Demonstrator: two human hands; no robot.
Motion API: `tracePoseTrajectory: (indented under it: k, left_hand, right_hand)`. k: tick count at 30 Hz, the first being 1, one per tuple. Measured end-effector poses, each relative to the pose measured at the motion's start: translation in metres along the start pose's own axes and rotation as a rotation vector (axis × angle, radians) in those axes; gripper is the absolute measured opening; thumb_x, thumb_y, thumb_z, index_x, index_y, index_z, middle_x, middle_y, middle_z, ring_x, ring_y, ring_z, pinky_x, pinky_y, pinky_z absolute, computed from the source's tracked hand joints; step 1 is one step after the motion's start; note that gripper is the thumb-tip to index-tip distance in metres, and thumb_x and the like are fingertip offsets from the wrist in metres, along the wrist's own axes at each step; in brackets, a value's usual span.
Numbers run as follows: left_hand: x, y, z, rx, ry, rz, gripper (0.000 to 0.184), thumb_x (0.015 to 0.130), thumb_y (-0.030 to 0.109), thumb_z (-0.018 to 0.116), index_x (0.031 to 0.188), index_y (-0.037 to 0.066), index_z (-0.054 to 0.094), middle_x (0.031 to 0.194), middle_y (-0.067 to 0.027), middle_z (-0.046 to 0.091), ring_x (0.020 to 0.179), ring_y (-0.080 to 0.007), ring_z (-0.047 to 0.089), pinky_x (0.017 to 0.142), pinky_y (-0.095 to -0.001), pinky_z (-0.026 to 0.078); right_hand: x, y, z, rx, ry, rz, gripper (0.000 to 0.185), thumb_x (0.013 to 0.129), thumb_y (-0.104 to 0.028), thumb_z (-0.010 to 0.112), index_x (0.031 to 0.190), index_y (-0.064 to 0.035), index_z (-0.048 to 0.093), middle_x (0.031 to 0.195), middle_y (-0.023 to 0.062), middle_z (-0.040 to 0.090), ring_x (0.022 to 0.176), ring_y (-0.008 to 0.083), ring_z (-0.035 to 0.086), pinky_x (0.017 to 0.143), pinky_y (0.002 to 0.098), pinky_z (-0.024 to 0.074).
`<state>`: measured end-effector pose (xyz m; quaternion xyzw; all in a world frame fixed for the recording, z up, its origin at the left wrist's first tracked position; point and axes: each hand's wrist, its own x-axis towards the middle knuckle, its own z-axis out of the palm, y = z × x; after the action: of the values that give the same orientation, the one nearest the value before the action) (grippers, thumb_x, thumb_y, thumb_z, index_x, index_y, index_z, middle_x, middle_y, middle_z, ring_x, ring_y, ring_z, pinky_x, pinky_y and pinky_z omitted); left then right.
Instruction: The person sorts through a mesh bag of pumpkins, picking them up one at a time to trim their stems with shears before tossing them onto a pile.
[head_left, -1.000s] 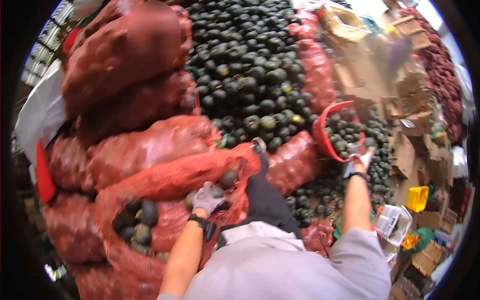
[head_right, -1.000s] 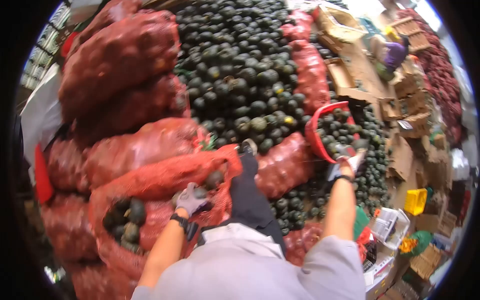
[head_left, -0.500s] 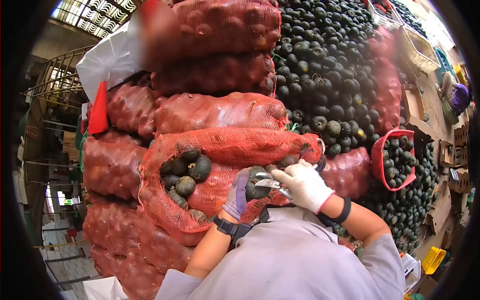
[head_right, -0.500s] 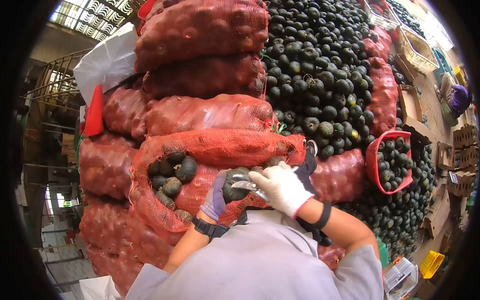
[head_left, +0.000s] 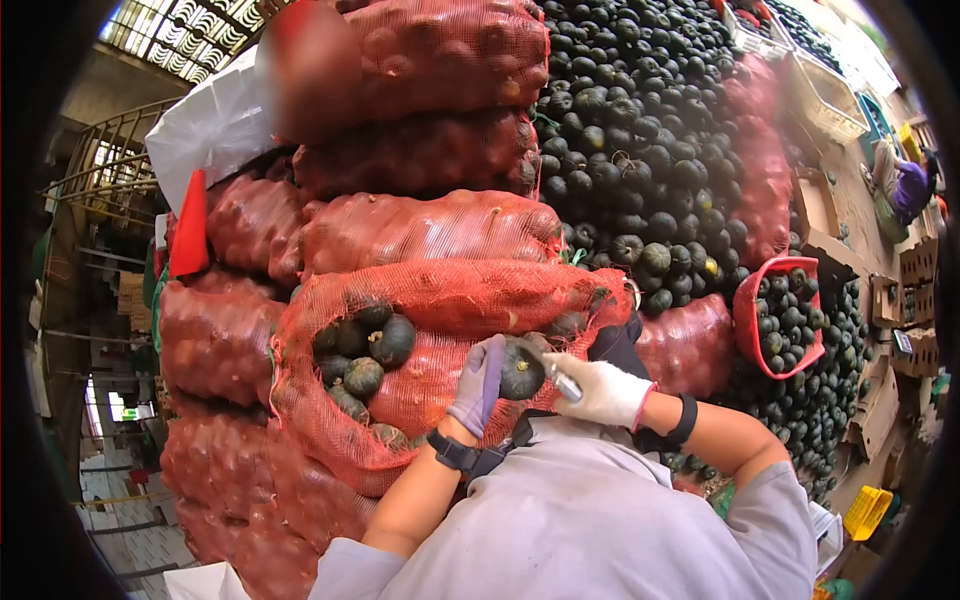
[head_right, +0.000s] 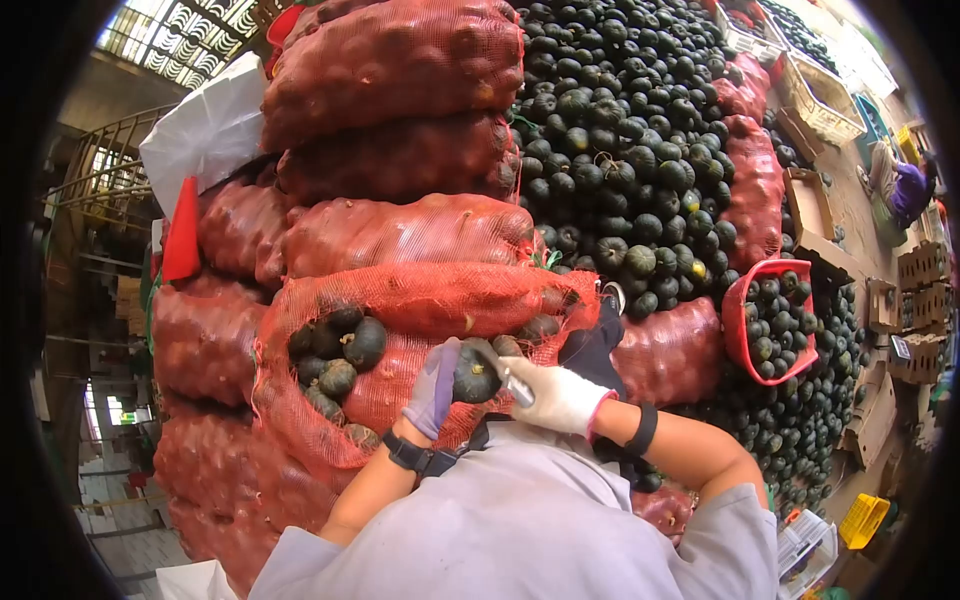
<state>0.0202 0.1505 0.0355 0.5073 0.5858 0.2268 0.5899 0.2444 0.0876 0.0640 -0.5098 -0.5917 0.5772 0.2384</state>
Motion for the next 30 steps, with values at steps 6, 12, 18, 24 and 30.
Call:
tracePoseTrajectory:
  k: [6, 12, 18, 24, 30]
  left_hand:
    - [-0.007, 0.013, 0.006, -0.030, -0.117, 0.221, 0.035, 0.103, 0.030, 0.042, 0.117, 0.002, 0.058, 0.112, -0.0110, 0.063, 0.104, -0.0220, 0.059, 0.097, -0.0341, 0.047]
    - [0.016, 0.045, 0.048, -0.566, -0.447, -0.285, 0.039, 0.099, 0.039, 0.054, 0.120, 0.007, 0.054, 0.099, -0.0046, 0.059, 0.089, -0.0188, 0.059, 0.077, -0.0287, 0.049]
    - [0.028, 0.017, 0.006, -0.524, -0.026, -0.397, 0.019, 0.098, 0.036, 0.054, 0.096, 0.017, 0.054, 0.066, 0.0069, 0.035, 0.055, -0.0054, 0.036, 0.047, -0.0208, 0.030]
    - [0.034, -0.079, -0.085, -0.337, 0.185, -0.324, 0.013, 0.097, 0.028, 0.057, 0.093, 0.015, 0.057, 0.070, 0.0035, 0.046, 0.057, -0.0096, 0.044, 0.050, -0.0234, 0.035]
    - [0.066, -0.114, -0.046, 0.841, 0.001, 0.149, 0.058, 0.083, 0.035, 0.071, 0.132, 0.009, 0.053, 0.122, -0.0167, 0.059, 0.117, -0.0317, 0.055, 0.101, -0.0403, 0.045]
  right_hand:
    - [0.041, 0.036, -0.015, 0.504, 0.187, 0.102, 0.028, 0.082, -0.022, 0.076, 0.093, -0.0023, 0.059, 0.081, 0.0023, 0.064, 0.064, 0.0094, 0.058, 0.054, 0.0267, 0.0483]
    - [-0.014, 0.096, -0.010, 1.404, 0.180, -0.015, 0.066, 0.086, -0.004, 0.062, 0.146, -0.0075, 0.036, 0.127, 0.0125, 0.058, 0.111, 0.0211, 0.062, 0.095, 0.0366, 0.0524]
    - [-0.118, 0.223, -0.114, 1.444, 1.361, 0.003, 0.041, 0.094, -0.046, 0.060, 0.119, -0.0136, 0.060, 0.098, 0.0087, 0.068, 0.072, 0.0255, 0.062, 0.063, 0.0423, 0.0536]
    - [-0.166, 0.217, -0.147, 1.272, 1.560, -0.020, 0.033, 0.092, -0.041, 0.063, 0.079, -0.0125, 0.052, 0.072, 0.0046, 0.056, 0.066, 0.0244, 0.056, 0.071, 0.0415, 0.0516]
    - [-0.094, 0.153, -0.114, 1.239, 1.351, 0.198, 0.022, 0.089, -0.027, 0.071, 0.084, -0.0132, 0.054, 0.069, 0.0006, 0.055, 0.061, 0.0137, 0.055, 0.060, 0.0306, 0.0502]
